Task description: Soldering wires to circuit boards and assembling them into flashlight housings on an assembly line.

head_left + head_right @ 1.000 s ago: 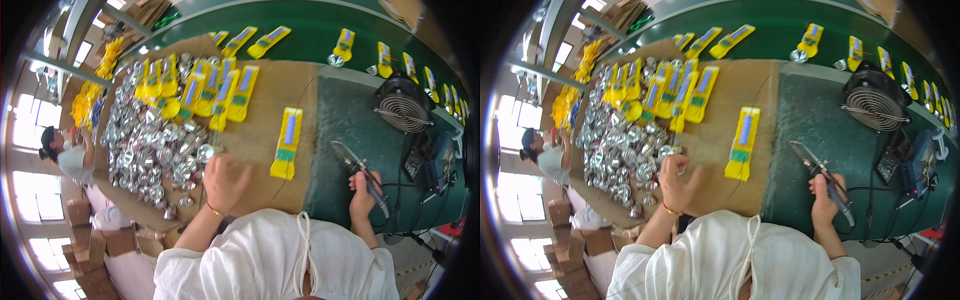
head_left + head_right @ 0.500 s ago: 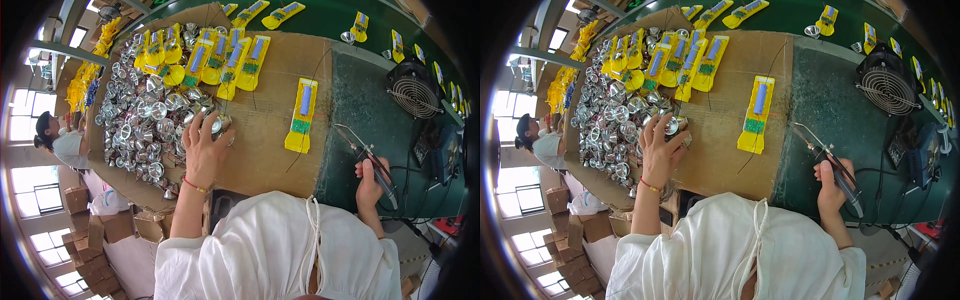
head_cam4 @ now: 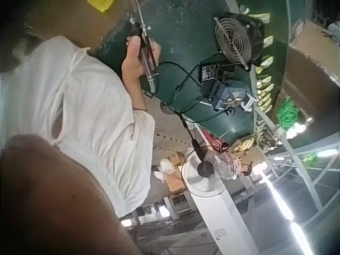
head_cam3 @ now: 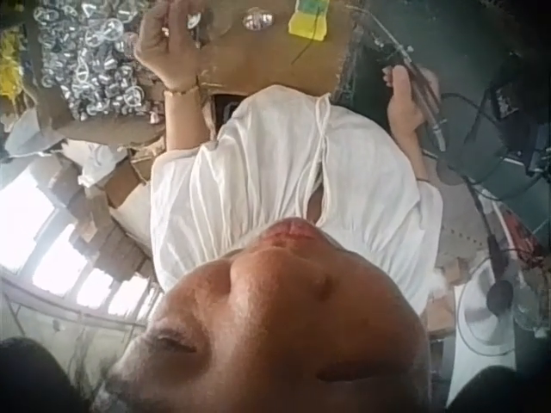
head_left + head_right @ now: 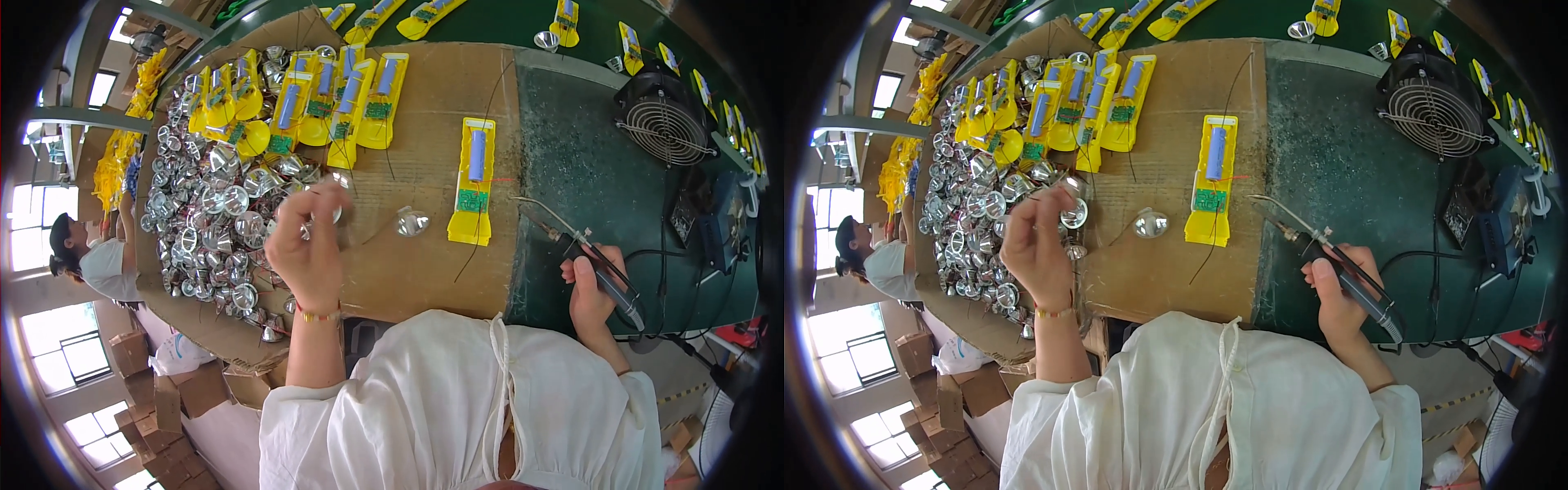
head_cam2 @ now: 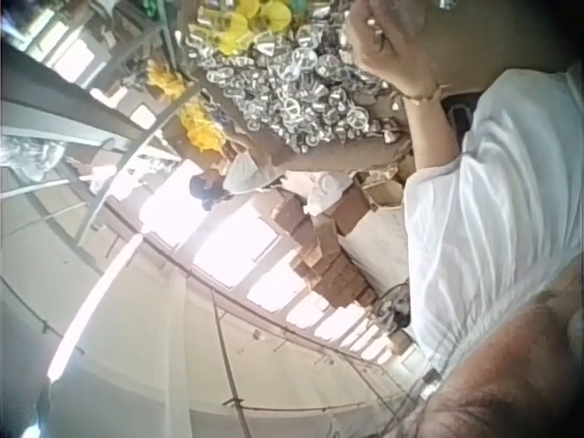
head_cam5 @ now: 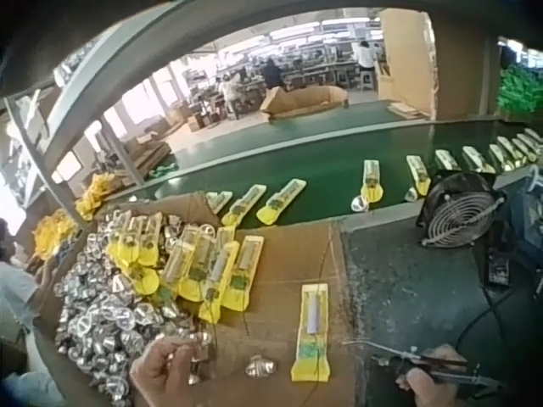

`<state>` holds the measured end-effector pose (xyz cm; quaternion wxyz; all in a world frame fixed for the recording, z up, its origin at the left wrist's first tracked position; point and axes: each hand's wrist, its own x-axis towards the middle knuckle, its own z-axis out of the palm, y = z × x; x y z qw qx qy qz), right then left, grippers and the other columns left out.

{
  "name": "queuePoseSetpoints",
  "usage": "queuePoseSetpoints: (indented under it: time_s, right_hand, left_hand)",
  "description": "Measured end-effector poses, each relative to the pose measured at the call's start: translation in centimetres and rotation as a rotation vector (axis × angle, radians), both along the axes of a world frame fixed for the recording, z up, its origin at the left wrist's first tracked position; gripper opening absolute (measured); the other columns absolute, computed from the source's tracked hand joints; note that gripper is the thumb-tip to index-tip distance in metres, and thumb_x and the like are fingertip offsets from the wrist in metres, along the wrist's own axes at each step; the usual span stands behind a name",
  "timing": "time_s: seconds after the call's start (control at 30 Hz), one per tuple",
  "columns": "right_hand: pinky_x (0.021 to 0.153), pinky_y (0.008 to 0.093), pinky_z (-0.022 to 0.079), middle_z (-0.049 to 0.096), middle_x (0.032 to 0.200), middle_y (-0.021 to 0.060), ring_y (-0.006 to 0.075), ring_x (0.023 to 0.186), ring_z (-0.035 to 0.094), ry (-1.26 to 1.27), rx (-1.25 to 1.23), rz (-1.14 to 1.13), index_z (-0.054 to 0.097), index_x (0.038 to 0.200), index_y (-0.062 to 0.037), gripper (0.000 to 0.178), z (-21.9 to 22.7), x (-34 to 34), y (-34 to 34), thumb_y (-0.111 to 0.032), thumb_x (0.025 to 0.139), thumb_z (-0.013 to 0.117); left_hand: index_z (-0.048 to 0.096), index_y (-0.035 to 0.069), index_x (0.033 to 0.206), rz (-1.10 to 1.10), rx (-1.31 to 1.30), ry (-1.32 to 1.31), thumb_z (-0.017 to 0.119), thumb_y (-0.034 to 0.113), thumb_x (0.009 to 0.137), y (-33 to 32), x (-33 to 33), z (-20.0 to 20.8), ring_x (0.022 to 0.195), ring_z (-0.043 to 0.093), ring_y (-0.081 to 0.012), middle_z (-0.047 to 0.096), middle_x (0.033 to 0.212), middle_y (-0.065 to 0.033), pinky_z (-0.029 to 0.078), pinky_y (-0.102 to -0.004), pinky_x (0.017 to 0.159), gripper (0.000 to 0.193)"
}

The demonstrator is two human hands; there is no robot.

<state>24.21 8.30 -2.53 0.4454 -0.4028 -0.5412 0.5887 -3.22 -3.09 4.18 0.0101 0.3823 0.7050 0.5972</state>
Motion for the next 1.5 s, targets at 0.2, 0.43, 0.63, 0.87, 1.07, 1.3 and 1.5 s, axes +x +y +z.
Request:
queuePoseSetpoints:
  time_s: [0.2,0.43,0.63,0.87,1.07,1.3,1.5]
  right_hand:
    - [0.056,0.0244,0.046,0.061,0.073,0.0101,0.0138,0.061,0.059,-0.028,0.113,0.208,0.054,0.086,0.0015,0.017,0.0,-1.0,-0.2,-0.005,0.076,0.066]
    - [0.056,0.0245,0.050,0.058,0.077,0.0126,0.0132,0.064,0.058,-0.076,0.255,0.278,0.048,0.088,0.0021,0.017,-0.5,-1.2,0.2,-0.006,0.081,0.060]
    - [0.054,0.0235,0.048,0.059,0.076,0.0124,0.0126,0.061,0.058,-0.181,0.188,0.250,0.051,0.089,0.0027,0.016,-0.9,-2.4,0.0,-0.005,0.080,0.062]
    - [0.051,0.0229,0.048,0.060,0.072,0.0117,0.0125,0.060,0.058,-0.135,0.082,0.266,0.052,0.089,0.0022,0.015,-0.6,-3.4,0.1,-0.006,0.081,0.062]
    - [0.050,0.0218,0.046,0.060,0.068,0.0107,0.0116,0.057,0.056,-0.043,-0.084,0.190,0.051,0.089,0.0012,0.013,-0.1,-4.1,-0.2,-0.007,0.083,0.059]
    - [0.054,0.0215,0.048,0.062,0.074,0.0114,0.0110,0.061,0.058,0.046,-0.051,0.163,0.052,0.092,0.0030,0.017,0.2,-3.1,-0.2,-0.006,0.082,0.063]
    - [0.054,0.0215,0.048,0.061,0.074,0.0112,0.0113,0.062,0.059,0.042,-0.051,0.144,0.053,0.092,0.0027,0.018,0.0,-2.8,-0.3,-0.007,0.081,0.064]
  left_hand:
    - [0.065,-0.002,0.089,-0.309,-0.597,-0.445,0.064,0.006,0.080,0.0,6.2,-3.0,0.062,0.057,-0.0052,0.063,0.070,-0.0035,0.045,-0.0192,0.054,0.012]
    - [0.060,-0.002,0.082,-0.221,-0.433,-0.129,0.063,0.009,0.081,2.3,5.4,-5.1,0.061,0.058,-0.0157,0.059,0.076,-0.0095,0.046,-0.0263,0.056,0.011]
    - [0.059,-0.002,0.077,-0.232,-0.464,-0.126,0.064,0.007,0.079,3.4,5.6,-6.0,0.058,0.058,-0.0185,0.057,0.075,-0.0098,0.046,-0.0277,0.054,0.010]
    - [0.060,-0.001,0.073,-0.197,-0.469,-0.112,0.064,0.009,0.078,3.6,5.5,-6.1,0.056,0.058,-0.0195,0.057,0.073,-0.0100,0.045,-0.0280,0.053,0.012]
    - [0.060,-0.001,0.073,-0.181,-0.475,-0.146,0.064,0.010,0.078,3.8,5.5,-6.2,0.056,0.057,-0.0201,0.057,0.072,-0.0102,0.045,-0.0285,0.052,0.012]
    - [0.060,-0.001,0.071,-0.179,-0.466,-0.141,0.064,0.010,0.077,3.8,5.3,-6.3,0.055,0.056,-0.0200,0.057,0.070,-0.0101,0.044,-0.0286,0.052,0.013]
    - [0.059,0.000,0.072,-0.184,-0.486,-0.195,0.065,0.009,0.077,3.7,5.4,-6.4,0.055,0.056,-0.0188,0.056,0.068,-0.0087,0.044,-0.0273,0.052,0.012]
